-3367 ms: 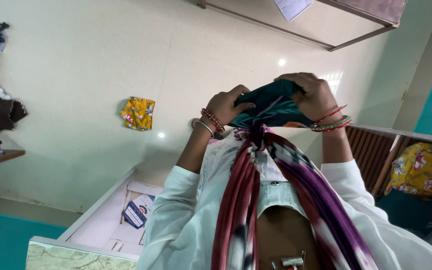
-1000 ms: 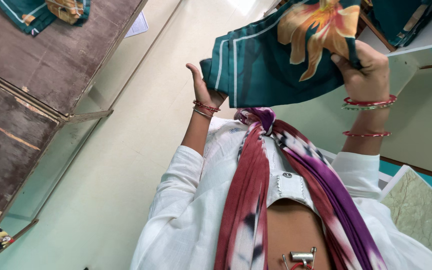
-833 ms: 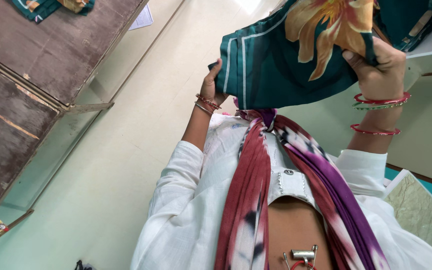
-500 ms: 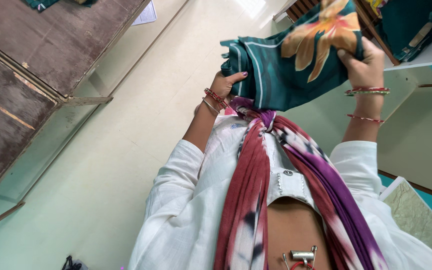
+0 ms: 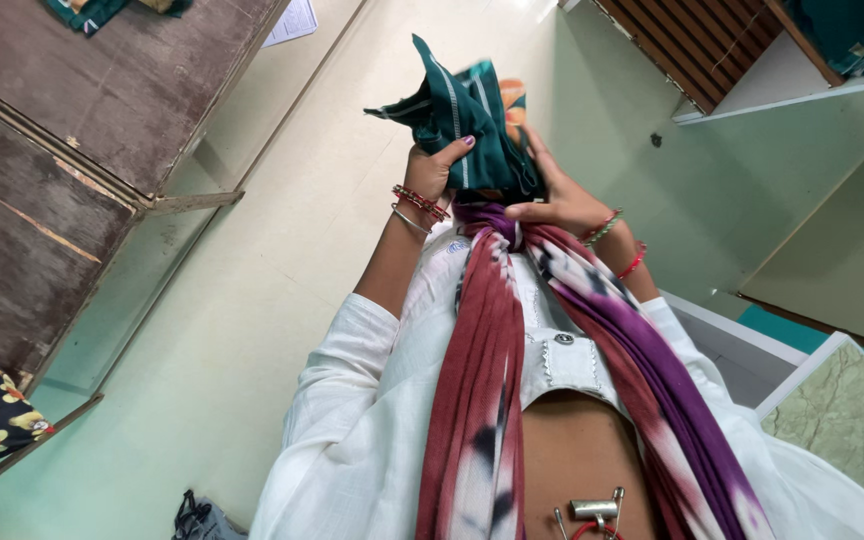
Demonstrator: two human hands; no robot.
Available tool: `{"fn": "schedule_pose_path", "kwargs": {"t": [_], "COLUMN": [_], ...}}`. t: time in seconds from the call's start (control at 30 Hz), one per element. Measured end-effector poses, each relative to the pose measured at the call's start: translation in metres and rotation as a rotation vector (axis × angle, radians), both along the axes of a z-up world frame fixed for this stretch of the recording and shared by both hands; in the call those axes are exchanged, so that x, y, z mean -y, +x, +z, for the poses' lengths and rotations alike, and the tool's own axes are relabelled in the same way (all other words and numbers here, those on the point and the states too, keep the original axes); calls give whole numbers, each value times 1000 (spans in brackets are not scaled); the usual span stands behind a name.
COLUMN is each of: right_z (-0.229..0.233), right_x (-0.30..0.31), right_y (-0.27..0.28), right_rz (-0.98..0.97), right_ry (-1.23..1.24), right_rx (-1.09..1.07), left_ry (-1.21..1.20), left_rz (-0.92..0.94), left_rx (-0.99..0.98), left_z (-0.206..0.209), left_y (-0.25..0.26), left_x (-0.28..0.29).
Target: The person folds a yellow floral cloth, a green cloth, and a brown quilted cloth by hand and places each one onto a shelf inside a cupboard.
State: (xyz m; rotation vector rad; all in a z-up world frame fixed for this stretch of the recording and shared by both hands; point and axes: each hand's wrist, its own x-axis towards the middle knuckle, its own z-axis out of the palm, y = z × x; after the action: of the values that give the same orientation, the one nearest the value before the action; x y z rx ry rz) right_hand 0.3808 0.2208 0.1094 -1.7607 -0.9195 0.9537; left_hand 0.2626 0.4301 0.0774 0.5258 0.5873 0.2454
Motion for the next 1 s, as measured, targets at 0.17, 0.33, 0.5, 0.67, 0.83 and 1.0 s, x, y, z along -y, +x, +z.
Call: {"fn": "schedule_pose_path", "kwargs": {"t": [0.17, 0.33, 0.5, 0.67, 0.83, 1.0], "right_z": [-11, 17, 12, 8, 31, 75], "right_x": [-27, -28, -25, -5, 23, 2], "right_y": [-23, -17, -13, 16, 59, 68], "right_rz": [-177, -278, -389, -484, -427, -260], "right_ry": [-21, -48, 0, -377, -353, -62], "right_rx": [-19, -188, -215, 201, 1027, 1028], "left_ry": [-32, -6, 17, 159, 312, 362], "left_rz": [10, 64, 98, 56, -47, -153], "left_rx": [-84, -44, -36, -128, -173, -196], "left_z": [-8, 0, 1, -10, -22, -43], "left_y": [-4, -7, -7, -13, -25, -16], "left_x": [11, 1, 0, -5, -14, 4]}}
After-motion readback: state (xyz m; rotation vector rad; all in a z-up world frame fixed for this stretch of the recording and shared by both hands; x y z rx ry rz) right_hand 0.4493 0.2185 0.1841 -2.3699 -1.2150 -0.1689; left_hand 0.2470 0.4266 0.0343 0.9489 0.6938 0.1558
